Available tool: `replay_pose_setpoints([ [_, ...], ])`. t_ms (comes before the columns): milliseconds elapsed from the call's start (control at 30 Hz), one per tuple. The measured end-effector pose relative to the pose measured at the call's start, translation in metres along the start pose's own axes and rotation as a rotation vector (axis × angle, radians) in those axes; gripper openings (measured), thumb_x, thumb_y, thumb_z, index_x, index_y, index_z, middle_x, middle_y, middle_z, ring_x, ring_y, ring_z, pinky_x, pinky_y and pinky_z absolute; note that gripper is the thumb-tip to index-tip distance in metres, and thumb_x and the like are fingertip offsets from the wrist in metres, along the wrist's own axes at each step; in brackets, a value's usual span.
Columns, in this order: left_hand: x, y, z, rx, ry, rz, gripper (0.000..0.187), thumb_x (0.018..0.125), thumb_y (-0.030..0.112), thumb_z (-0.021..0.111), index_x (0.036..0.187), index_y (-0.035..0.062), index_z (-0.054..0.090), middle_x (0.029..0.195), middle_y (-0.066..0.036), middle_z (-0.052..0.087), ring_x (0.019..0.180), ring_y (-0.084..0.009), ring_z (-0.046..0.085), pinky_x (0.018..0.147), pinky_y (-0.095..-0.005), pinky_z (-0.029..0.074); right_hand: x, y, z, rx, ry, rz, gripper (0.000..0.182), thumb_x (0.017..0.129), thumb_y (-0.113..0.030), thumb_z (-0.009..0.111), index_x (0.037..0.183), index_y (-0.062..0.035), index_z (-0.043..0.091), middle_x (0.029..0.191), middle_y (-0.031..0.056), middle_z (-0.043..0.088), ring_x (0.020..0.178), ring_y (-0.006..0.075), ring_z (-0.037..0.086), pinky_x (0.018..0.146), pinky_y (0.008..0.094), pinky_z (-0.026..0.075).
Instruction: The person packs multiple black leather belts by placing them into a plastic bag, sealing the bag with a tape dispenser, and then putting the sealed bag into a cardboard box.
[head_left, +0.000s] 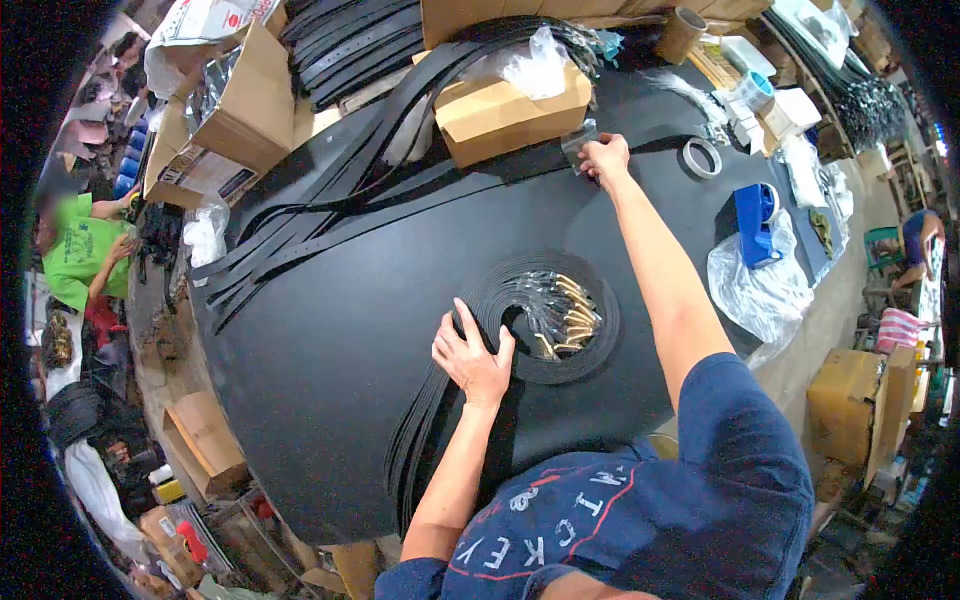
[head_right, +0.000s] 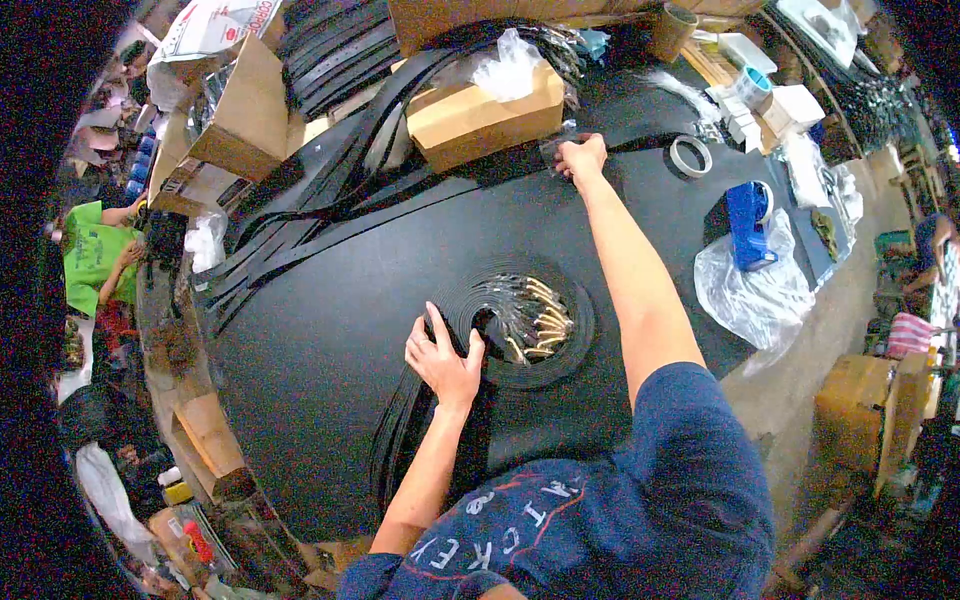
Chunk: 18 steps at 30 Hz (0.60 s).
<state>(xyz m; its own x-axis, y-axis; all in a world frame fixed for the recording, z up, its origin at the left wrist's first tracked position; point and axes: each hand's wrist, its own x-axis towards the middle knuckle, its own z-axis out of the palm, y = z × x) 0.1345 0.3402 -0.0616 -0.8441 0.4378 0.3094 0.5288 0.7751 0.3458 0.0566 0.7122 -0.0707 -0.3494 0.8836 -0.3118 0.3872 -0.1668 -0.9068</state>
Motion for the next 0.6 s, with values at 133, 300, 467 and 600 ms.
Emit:
replay_pose_setpoints([
  [133, 0.001, 0.0, -0.001, -0.009, -0.003, -0.007, 0.076, 0.076, 0.037, 0.066, 0.139, 0.0025, 0.04, 0.122, -0.022, 0.047, 0.111, -0.0364, 0.045, 0.096, -0.0484, 0.033, -0.011, -0.01, 0.0, -0.032, 0.028, -0.002, 0.062, 0.072, -0.002, 0.063, 0.126, 0.013, 0.037, 0.074, 0.016, 0.067, 0.045, 0.016, 0.058, 0.036, 0.028, 0.044],
  [300, 0.0, -0.001, 0.0, -0.013, -0.004, -0.008, 0.077, 0.076, 0.038, 0.066, 0.139, 0.0027, 0.04, 0.122, -0.022, 0.047, 0.111, -0.0363, 0.044, 0.096, -0.0483, 0.033, -0.025, 0.0, -0.012, -0.336, 0.028, -0.192, 0.069, 0.072, -0.017, 0.068, 0.135, -0.015, 0.042, 0.085, 0.0195, 0.064, 0.067, 0.0285, 0.066, 0.066, 0.0426, 0.053],
  [467, 0.001, -0.001, 0.001, -0.002, -0.008, -0.013, 0.077, 0.076, 0.039, 0.065, 0.14, 0.0031, 0.04, 0.122, -0.022, 0.047, 0.112, -0.0361, 0.044, 0.096, -0.0477, 0.032, -0.043, 0.0, -0.007, -1.012, 0.361, -0.691, 0.052, 0.073, -0.022, 0.07, 0.122, -0.0141, 0.056, 0.125, 0.0185, 0.044, 0.112, 0.0351, 0.045, 0.085, 0.0458, 0.043],
  [600, 0.001, -0.001, 0.0, -0.004, -0.012, -0.013, 0.077, 0.076, 0.039, 0.065, 0.14, 0.0031, 0.04, 0.122, -0.022, 0.047, 0.113, -0.0358, 0.043, 0.097, -0.0476, 0.032, -0.031, 0.018, -0.002, -1.041, 0.295, -1.083, 0.03, 0.081, -0.014, 0.062, 0.108, -0.0007, 0.062, 0.12, 0.0205, 0.053, 0.112, 0.0361, 0.049, 0.09, 0.0457, 0.043],
])
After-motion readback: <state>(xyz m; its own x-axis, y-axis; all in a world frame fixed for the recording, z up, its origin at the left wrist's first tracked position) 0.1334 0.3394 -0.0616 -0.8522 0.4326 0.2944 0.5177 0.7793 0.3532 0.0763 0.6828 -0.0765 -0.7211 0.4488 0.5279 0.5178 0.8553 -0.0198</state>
